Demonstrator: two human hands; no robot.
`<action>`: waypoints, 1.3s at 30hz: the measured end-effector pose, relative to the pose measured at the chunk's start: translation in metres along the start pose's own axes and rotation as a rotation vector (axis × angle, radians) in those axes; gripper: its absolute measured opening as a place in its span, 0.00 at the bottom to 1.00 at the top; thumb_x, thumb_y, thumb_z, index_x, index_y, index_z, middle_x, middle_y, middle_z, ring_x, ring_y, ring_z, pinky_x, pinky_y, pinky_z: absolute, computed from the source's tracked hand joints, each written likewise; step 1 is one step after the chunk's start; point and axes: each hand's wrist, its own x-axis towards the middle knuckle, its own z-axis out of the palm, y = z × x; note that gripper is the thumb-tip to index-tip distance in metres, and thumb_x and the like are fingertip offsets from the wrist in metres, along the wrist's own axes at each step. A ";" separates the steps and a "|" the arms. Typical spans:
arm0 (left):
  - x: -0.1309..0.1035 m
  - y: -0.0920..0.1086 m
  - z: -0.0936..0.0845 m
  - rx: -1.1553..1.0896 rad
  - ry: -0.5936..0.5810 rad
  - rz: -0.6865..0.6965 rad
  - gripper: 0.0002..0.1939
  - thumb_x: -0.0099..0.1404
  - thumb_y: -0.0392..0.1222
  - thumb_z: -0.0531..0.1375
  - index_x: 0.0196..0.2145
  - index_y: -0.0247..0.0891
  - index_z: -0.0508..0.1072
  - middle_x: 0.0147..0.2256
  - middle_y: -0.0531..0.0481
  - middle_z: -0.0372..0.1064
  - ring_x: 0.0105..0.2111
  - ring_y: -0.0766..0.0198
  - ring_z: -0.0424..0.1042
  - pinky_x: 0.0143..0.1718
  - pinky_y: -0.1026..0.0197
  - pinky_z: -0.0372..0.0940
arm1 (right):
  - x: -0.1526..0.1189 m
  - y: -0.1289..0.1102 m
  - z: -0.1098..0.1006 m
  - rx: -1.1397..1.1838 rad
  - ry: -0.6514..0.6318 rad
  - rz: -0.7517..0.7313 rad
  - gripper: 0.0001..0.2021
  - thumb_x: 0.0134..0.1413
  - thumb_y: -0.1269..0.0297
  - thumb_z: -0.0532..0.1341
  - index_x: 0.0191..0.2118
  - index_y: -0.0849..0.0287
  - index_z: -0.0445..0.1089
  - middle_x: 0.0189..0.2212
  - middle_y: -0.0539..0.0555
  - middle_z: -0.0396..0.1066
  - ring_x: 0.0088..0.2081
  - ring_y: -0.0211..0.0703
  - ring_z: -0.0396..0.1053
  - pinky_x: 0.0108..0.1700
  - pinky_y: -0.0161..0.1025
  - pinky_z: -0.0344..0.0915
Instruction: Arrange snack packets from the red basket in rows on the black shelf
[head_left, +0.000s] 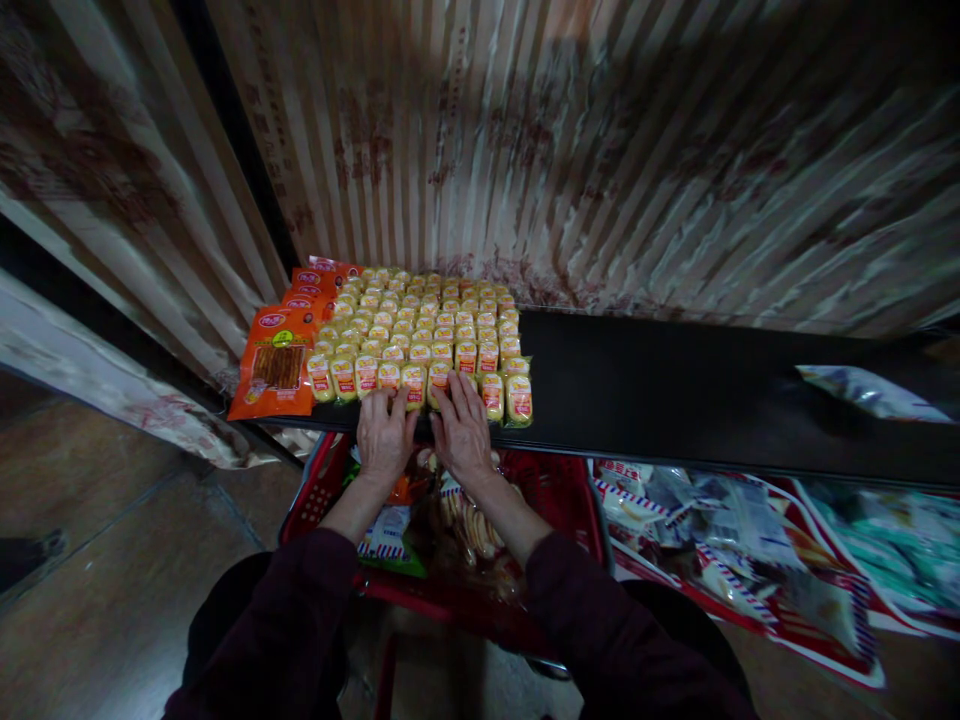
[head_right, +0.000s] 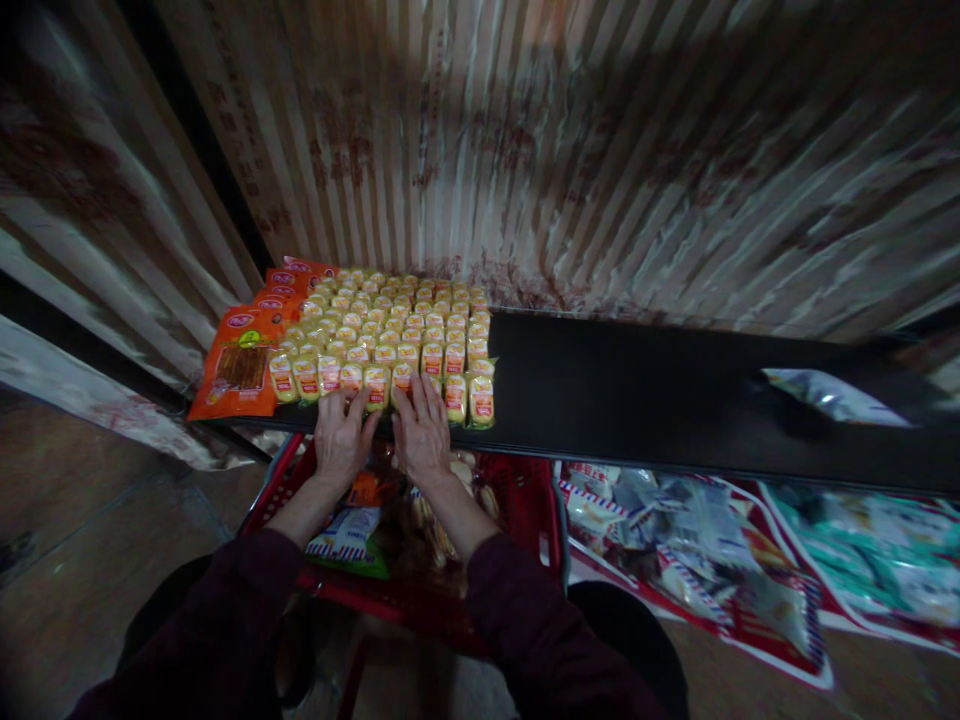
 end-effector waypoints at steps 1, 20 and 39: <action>0.000 0.001 0.000 0.005 0.001 -0.001 0.18 0.65 0.42 0.54 0.51 0.35 0.70 0.42 0.38 0.65 0.45 0.52 0.62 0.47 0.52 0.61 | 0.000 0.000 0.000 0.011 0.005 -0.004 0.20 0.60 0.68 0.51 0.58 0.60 0.62 0.65 0.60 0.49 0.67 0.50 0.40 0.63 0.55 0.51; -0.002 0.004 0.008 -0.035 0.079 0.033 0.14 0.65 0.38 0.53 0.46 0.33 0.71 0.46 0.36 0.65 0.53 0.50 0.60 0.52 0.48 0.59 | 0.001 -0.002 -0.002 0.028 -0.023 -0.033 0.23 0.61 0.65 0.50 0.61 0.63 0.56 0.67 0.62 0.41 0.68 0.52 0.35 0.64 0.56 0.50; -0.006 0.007 0.013 -0.072 0.143 0.073 0.16 0.65 0.40 0.52 0.49 0.31 0.68 0.48 0.34 0.65 0.54 0.48 0.59 0.53 0.46 0.57 | -0.010 0.001 -0.008 0.162 0.022 -0.056 0.25 0.63 0.65 0.47 0.64 0.64 0.50 0.67 0.63 0.44 0.68 0.51 0.34 0.65 0.59 0.47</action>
